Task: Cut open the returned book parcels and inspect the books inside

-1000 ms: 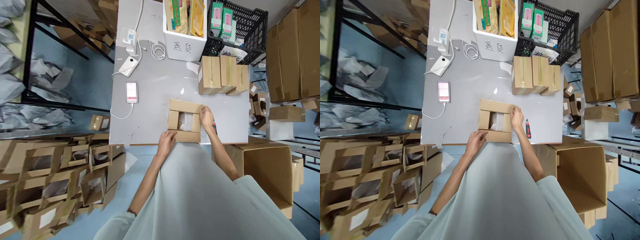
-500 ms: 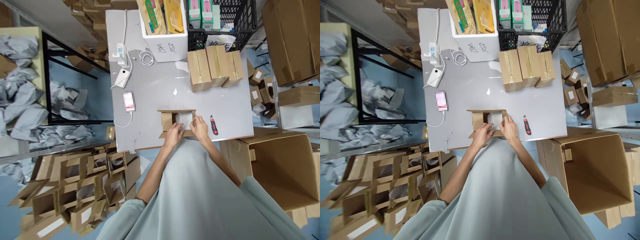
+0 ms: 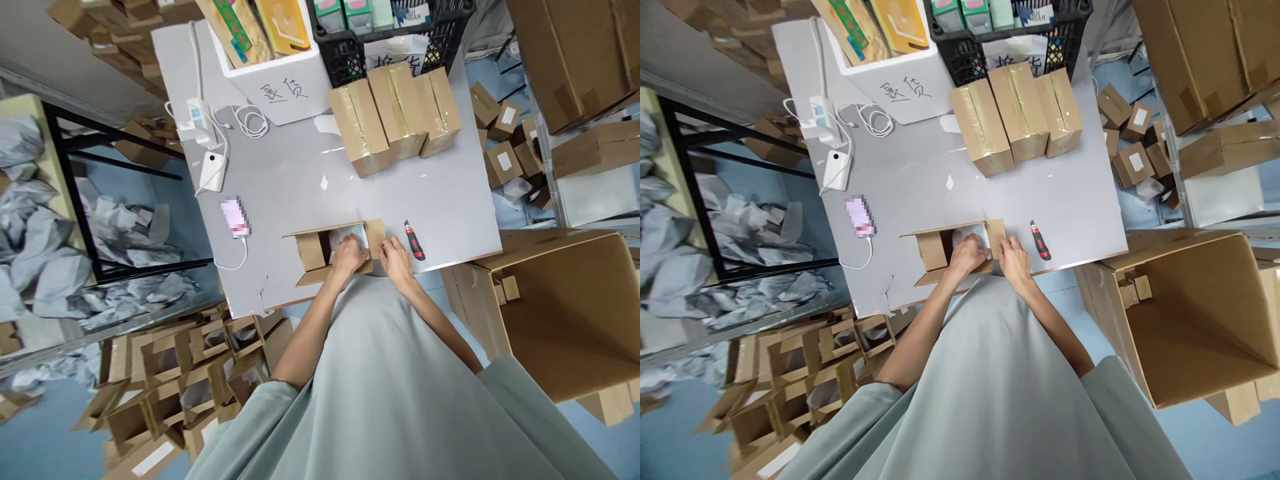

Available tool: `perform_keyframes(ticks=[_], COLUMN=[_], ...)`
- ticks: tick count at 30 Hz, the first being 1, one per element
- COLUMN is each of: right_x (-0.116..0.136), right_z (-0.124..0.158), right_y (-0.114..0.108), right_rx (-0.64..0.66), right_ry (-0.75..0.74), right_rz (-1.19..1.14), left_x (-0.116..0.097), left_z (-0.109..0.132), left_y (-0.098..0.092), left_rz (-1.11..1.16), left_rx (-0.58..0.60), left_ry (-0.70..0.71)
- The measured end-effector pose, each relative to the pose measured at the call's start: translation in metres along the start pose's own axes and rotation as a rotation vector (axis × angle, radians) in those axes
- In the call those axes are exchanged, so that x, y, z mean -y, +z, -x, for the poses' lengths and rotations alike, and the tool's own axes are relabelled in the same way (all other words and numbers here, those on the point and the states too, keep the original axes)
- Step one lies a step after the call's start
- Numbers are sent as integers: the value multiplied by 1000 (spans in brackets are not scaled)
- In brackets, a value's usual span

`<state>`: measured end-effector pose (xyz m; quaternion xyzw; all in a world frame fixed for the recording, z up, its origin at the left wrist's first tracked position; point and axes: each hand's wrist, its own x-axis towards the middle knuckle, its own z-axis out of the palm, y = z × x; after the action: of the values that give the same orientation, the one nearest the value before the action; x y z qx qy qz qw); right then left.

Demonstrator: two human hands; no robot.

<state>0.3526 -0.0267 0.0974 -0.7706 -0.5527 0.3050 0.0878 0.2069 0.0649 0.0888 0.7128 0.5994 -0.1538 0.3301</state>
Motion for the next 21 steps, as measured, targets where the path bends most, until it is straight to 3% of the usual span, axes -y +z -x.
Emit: perform_keyframes(ticks=[3, 7, 15, 21], right_x=[1, 0, 4, 12], right_z=[1, -1, -5, -4], right_y=[-4, -9, -8, -3], right_rx=[37, 85, 113, 92], right_ry=[16, 22, 17, -23], right_rz=[24, 42, 99, 134], left_x=[-9, -10, 30, 4], left_z=[2, 8, 21, 17], left_y=[2, -2, -16, -16], left_rz=[-89, -163, -147, -41], left_rx=[30, -14, -31, 35], left_ry=[-52, -89, -58, 64])
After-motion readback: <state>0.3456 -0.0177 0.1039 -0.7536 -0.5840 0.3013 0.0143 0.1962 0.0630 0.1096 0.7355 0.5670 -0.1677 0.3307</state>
